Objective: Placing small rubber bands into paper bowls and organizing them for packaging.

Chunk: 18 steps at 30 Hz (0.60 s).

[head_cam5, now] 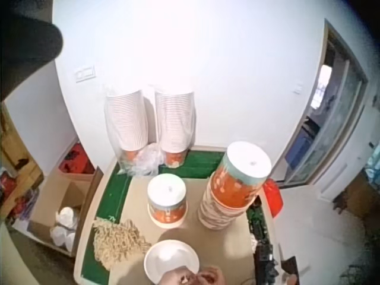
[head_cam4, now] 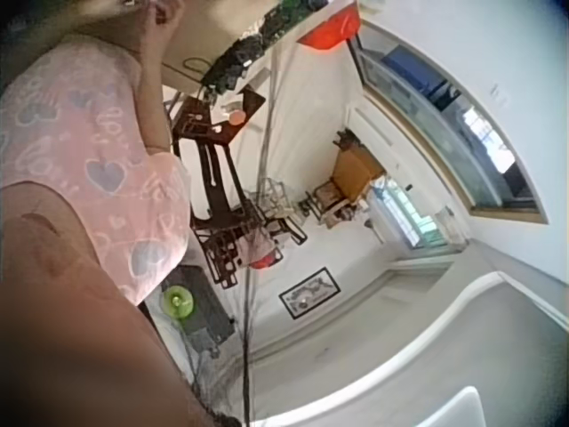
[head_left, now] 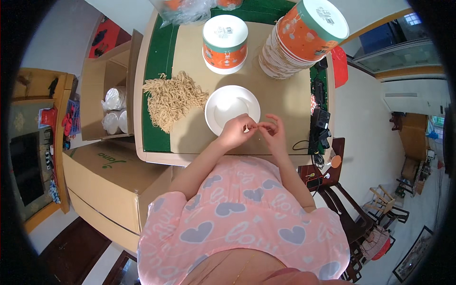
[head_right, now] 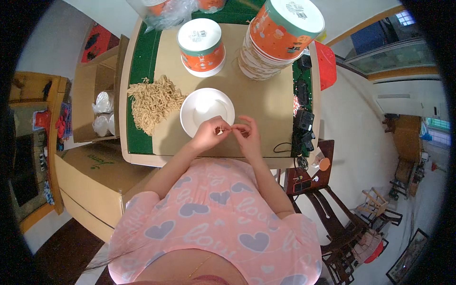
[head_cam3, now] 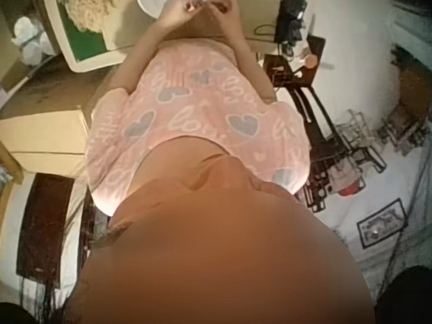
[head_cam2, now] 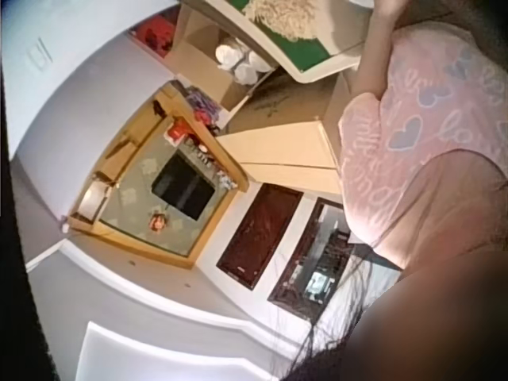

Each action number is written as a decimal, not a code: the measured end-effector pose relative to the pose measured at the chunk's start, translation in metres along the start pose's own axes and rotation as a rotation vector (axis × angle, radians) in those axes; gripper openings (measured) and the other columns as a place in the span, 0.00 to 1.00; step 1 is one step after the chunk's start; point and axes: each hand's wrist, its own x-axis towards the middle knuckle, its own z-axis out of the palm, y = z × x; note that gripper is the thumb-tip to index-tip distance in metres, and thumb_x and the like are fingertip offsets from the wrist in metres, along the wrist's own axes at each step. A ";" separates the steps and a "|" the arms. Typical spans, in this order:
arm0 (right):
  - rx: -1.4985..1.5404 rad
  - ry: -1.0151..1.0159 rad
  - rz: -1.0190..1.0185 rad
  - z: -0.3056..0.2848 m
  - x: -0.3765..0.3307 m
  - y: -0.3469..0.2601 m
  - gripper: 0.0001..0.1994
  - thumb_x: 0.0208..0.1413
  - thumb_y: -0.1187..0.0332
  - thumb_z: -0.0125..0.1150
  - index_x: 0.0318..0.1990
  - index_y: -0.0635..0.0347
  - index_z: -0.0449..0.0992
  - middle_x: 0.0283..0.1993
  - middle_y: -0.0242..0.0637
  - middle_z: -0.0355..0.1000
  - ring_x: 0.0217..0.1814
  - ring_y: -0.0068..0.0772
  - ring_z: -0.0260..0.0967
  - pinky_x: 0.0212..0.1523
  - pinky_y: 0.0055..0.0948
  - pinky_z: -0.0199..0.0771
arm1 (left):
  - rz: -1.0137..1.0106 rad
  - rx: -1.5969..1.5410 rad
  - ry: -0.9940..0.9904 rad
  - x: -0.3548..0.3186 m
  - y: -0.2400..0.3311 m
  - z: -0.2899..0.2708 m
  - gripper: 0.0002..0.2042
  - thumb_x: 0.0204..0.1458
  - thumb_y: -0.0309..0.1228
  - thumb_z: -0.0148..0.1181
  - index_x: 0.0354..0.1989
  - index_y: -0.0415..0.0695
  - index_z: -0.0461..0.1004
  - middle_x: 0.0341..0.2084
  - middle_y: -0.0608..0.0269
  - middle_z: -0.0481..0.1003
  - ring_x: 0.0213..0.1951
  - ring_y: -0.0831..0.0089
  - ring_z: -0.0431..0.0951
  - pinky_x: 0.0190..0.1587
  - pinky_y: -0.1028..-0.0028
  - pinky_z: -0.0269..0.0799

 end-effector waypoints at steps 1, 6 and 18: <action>-0.026 -0.014 0.001 -0.001 0.000 -0.001 0.22 0.51 0.77 0.58 0.53 0.58 0.60 0.37 0.35 0.74 0.36 0.19 0.68 0.34 0.16 0.65 | 0.000 -0.002 0.000 0.000 -0.001 0.000 0.03 0.43 0.24 0.61 0.28 0.42 0.75 0.24 0.63 0.72 0.22 0.74 0.70 0.25 0.76 0.67; -0.190 -0.027 -0.052 0.003 0.002 -0.018 0.23 0.49 0.77 0.60 0.54 0.57 0.62 0.35 0.32 0.75 0.31 0.15 0.67 0.31 0.15 0.63 | -0.046 -0.098 0.006 0.000 -0.005 0.002 0.03 0.44 0.24 0.61 0.29 0.41 0.75 0.25 0.62 0.72 0.22 0.77 0.68 0.25 0.78 0.65; -0.222 0.005 -0.068 0.005 0.007 -0.011 0.20 0.48 0.77 0.60 0.50 0.57 0.66 0.28 0.29 0.72 0.27 0.14 0.63 0.29 0.17 0.64 | -0.136 -0.030 0.077 0.005 0.000 -0.007 0.04 0.41 0.26 0.60 0.27 0.41 0.75 0.25 0.59 0.75 0.26 0.67 0.76 0.30 0.72 0.71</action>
